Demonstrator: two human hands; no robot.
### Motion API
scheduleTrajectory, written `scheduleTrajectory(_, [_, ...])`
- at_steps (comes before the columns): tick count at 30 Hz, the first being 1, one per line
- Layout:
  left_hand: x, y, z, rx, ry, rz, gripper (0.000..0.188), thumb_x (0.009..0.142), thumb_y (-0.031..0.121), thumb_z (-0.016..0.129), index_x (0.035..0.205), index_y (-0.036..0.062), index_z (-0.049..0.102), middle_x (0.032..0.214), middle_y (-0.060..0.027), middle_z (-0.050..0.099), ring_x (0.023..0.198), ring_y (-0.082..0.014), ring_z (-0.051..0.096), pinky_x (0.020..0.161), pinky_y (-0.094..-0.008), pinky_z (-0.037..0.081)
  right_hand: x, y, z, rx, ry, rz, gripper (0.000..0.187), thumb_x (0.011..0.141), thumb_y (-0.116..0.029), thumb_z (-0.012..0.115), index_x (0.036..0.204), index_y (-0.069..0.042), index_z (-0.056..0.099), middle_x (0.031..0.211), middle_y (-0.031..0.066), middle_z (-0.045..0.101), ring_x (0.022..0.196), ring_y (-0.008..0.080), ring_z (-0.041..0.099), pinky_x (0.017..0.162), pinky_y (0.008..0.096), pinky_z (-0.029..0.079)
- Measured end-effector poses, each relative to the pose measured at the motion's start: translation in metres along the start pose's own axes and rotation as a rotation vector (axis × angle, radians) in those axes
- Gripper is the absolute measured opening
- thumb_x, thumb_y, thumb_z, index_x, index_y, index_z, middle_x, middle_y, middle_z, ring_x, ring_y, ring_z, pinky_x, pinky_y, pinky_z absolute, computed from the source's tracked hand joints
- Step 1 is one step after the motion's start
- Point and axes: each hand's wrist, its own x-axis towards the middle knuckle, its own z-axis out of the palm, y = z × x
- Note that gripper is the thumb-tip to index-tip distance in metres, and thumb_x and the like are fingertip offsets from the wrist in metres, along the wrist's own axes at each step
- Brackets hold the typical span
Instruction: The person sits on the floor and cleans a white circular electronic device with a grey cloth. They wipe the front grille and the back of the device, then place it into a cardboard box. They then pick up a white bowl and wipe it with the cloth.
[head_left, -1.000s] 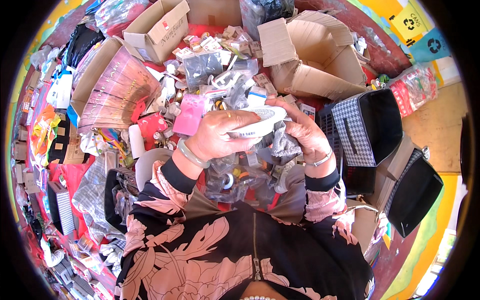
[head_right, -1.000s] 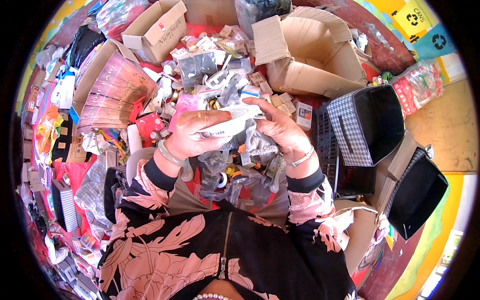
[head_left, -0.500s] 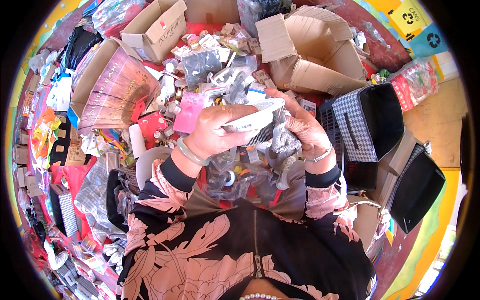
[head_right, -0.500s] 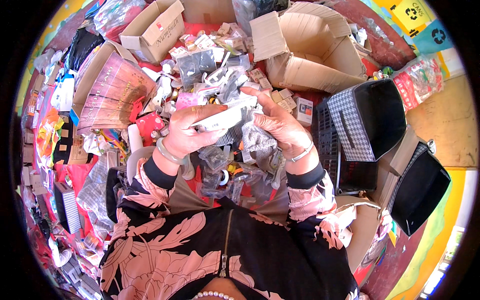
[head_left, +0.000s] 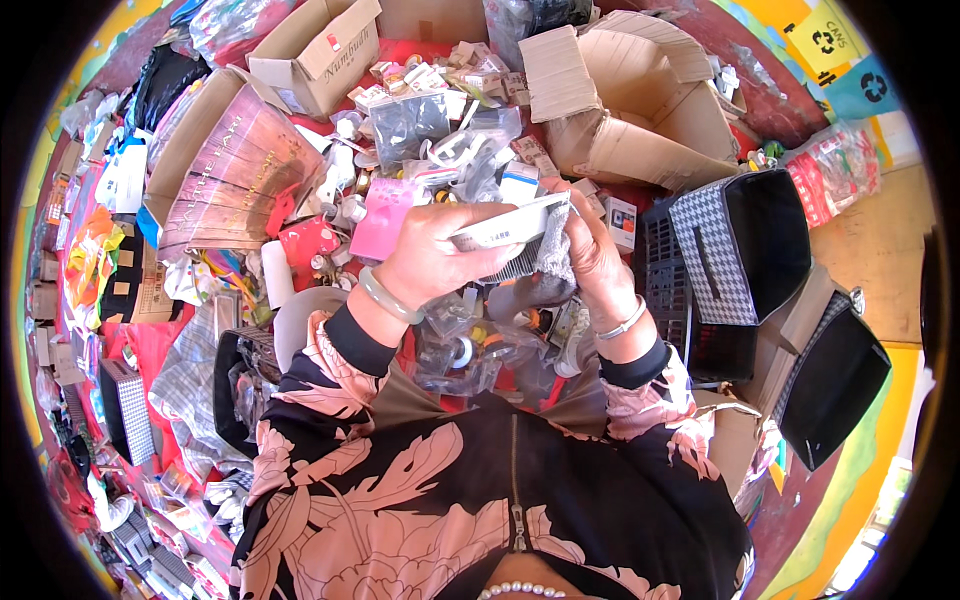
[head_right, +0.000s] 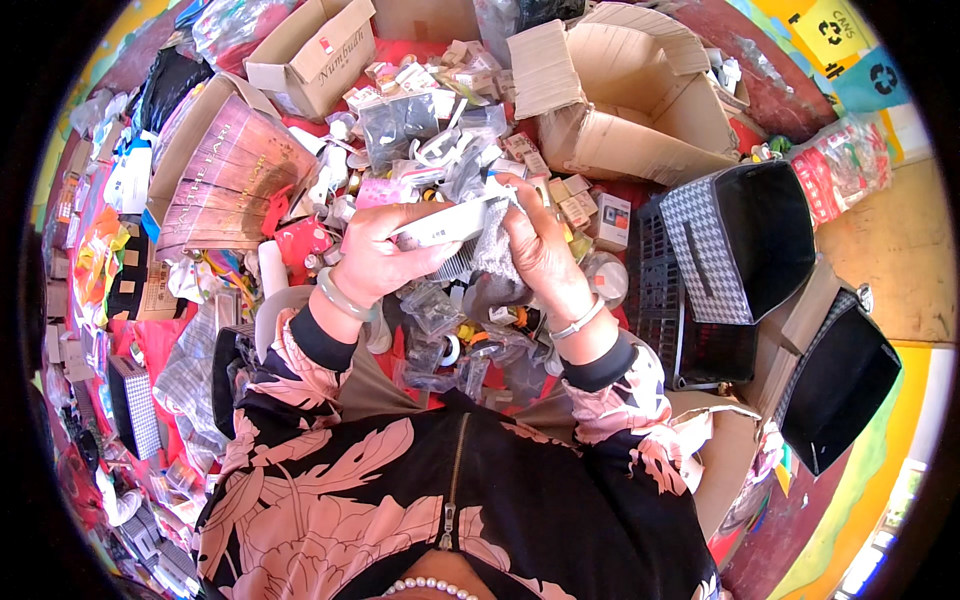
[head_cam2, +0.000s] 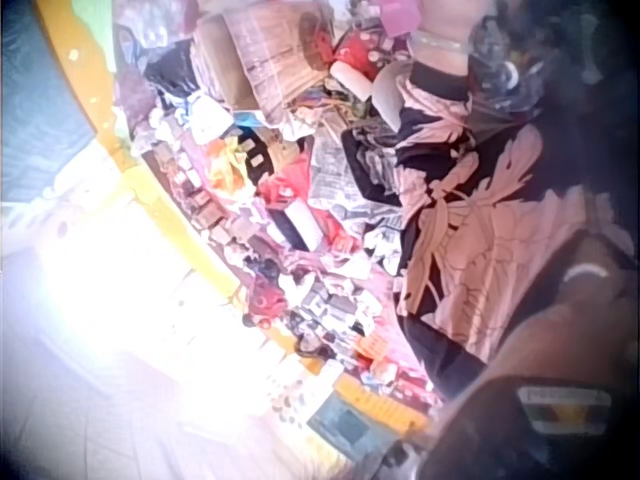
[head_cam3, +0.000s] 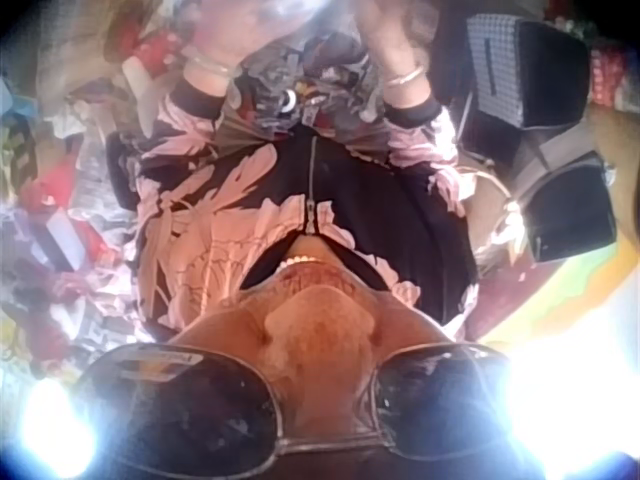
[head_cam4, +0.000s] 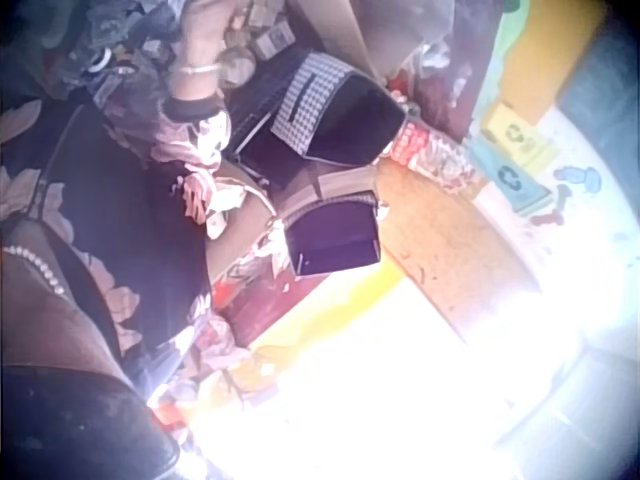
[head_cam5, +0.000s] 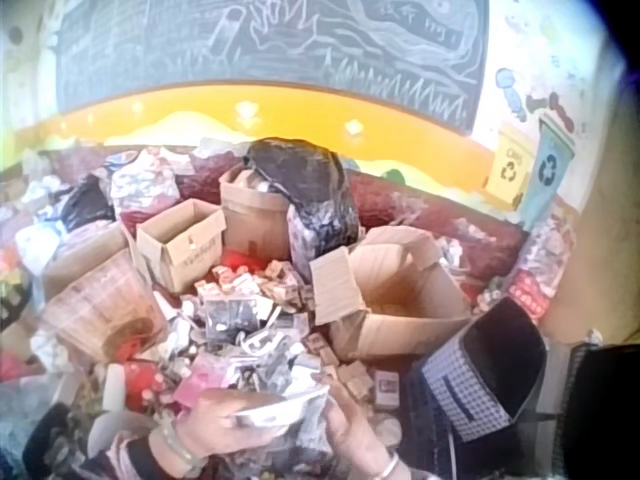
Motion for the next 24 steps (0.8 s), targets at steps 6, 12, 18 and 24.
scheduleTrajectory(6, [-0.001, -0.003, -0.005, -0.025, -0.038, -0.023, 0.038, 0.071, 0.011, 0.072, 0.104, -0.0046, 0.062, 0.09, -0.0094, 0.067, 0.078, -0.0119, 0.062, 0.071, -0.0247, 0.049, 0.002, -0.018, -0.014, 0.365, -0.254, 0.191, 0.071, 0.081, -0.03, 0.064, 0.135, 0.001, 0.03, 0.122, 0.0108, 0.048, 0.105, 0.0167, 0.053, 0.084, 0.0275, 0.047])
scheduleTrajectory(12, [0.0, -0.002, -0.004, -0.009, -0.06, 0.021, 0.036, 0.071, 0.011, 0.072, 0.103, -0.0037, 0.062, 0.089, -0.0099, 0.067, 0.078, -0.0129, 0.063, 0.071, -0.0252, 0.049, 0.003, -0.016, -0.02, 0.474, -0.349, 0.216, 0.063, 0.084, -0.018, 0.061, 0.136, -0.002, 0.029, 0.126, 0.0104, 0.045, 0.114, 0.0166, 0.045, 0.096, 0.027, 0.036])
scheduleTrajectory(18, [0.001, 0.006, -0.004, 0.047, -0.024, 0.044, 0.033, 0.072, 0.009, 0.07, 0.102, -0.0028, 0.062, 0.087, -0.0118, 0.067, 0.078, -0.0161, 0.065, 0.07, -0.0269, 0.05, 0.0, -0.02, 0.001, 0.48, -0.182, 0.168, 0.07, 0.077, -0.032, 0.068, 0.13, 0.0, 0.035, 0.114, 0.0079, 0.053, 0.096, 0.0133, 0.057, 0.068, 0.0247, 0.053])
scheduleTrajectory(24, [0.003, 0.005, -0.002, 0.075, 0.013, -0.007, 0.037, 0.071, 0.009, 0.072, 0.104, -0.005, 0.061, 0.089, -0.009, 0.067, 0.077, -0.012, 0.062, 0.071, -0.0251, 0.049, 0.005, 0.003, 0.001, 0.247, -0.054, 0.005, 0.066, 0.085, -0.041, 0.056, 0.133, -0.001, 0.034, 0.108, 0.0078, 0.056, 0.082, 0.0133, 0.06, 0.056, 0.0256, 0.053])
